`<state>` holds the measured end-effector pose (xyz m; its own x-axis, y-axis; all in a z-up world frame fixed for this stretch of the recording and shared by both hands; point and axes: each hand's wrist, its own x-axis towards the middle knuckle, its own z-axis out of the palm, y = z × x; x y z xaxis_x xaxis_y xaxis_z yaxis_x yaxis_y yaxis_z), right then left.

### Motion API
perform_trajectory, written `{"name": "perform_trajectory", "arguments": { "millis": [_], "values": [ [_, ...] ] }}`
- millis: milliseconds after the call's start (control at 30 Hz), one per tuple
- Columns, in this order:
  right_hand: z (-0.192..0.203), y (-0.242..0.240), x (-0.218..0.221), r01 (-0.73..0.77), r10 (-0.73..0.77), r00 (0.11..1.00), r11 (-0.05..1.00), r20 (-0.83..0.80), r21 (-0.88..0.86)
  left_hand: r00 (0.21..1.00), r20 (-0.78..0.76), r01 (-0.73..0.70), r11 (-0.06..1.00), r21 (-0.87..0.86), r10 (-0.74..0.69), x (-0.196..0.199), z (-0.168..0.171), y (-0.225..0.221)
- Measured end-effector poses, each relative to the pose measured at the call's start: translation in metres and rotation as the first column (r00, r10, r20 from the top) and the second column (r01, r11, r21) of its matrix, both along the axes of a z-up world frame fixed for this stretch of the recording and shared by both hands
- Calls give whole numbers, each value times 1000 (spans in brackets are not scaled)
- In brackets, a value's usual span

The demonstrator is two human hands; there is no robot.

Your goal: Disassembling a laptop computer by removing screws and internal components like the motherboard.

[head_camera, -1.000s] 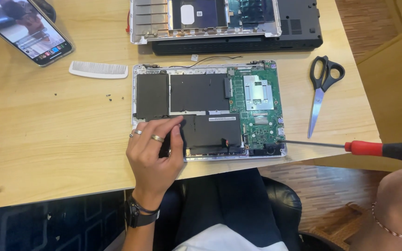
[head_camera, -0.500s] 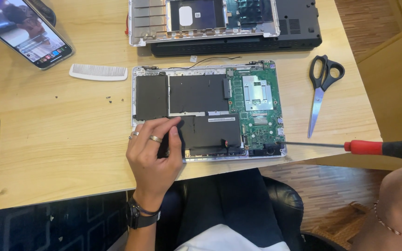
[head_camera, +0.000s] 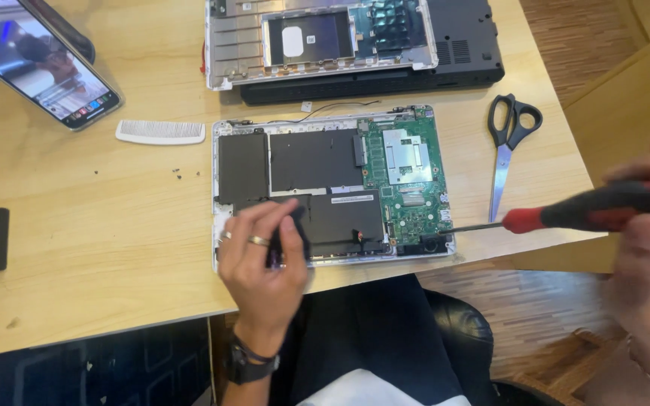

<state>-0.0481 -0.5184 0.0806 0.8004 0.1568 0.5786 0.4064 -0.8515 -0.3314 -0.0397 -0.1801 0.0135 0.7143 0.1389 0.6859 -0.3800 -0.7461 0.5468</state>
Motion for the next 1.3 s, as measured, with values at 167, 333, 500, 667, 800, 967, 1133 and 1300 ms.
{"name": "perform_trajectory", "arguments": {
  "millis": [167,333,500,667,800,967,1133,1300],
  "values": [
    [34,53,24,-257,263,965,949,-9,183,992,-20,127,990,-66,-128,-12,12,-81],
    [-1,47,23,-110,109,994,889,28,445,985,-2,174,984,38,-174,0,13,-130],
    [2,53,6,-39,81,994,884,-70,465,944,-47,325,945,-40,-326,10,2,-132],
    [15,59,6,-97,156,986,825,-61,557,942,19,334,938,-88,-334,21,-2,-128],
    [37,61,12,-266,300,954,885,-30,381,955,60,295,951,-88,-290,23,-4,-125],
    [62,53,24,-314,317,948,948,-38,57,959,64,281,954,-101,-276,22,-4,-123],
    [64,61,19,-292,295,956,951,-11,103,968,88,245,963,-113,-236,22,-3,-124],
    [69,75,24,-372,378,926,908,5,193,969,80,243,961,-135,-234,23,-6,-123]
  ]
}}
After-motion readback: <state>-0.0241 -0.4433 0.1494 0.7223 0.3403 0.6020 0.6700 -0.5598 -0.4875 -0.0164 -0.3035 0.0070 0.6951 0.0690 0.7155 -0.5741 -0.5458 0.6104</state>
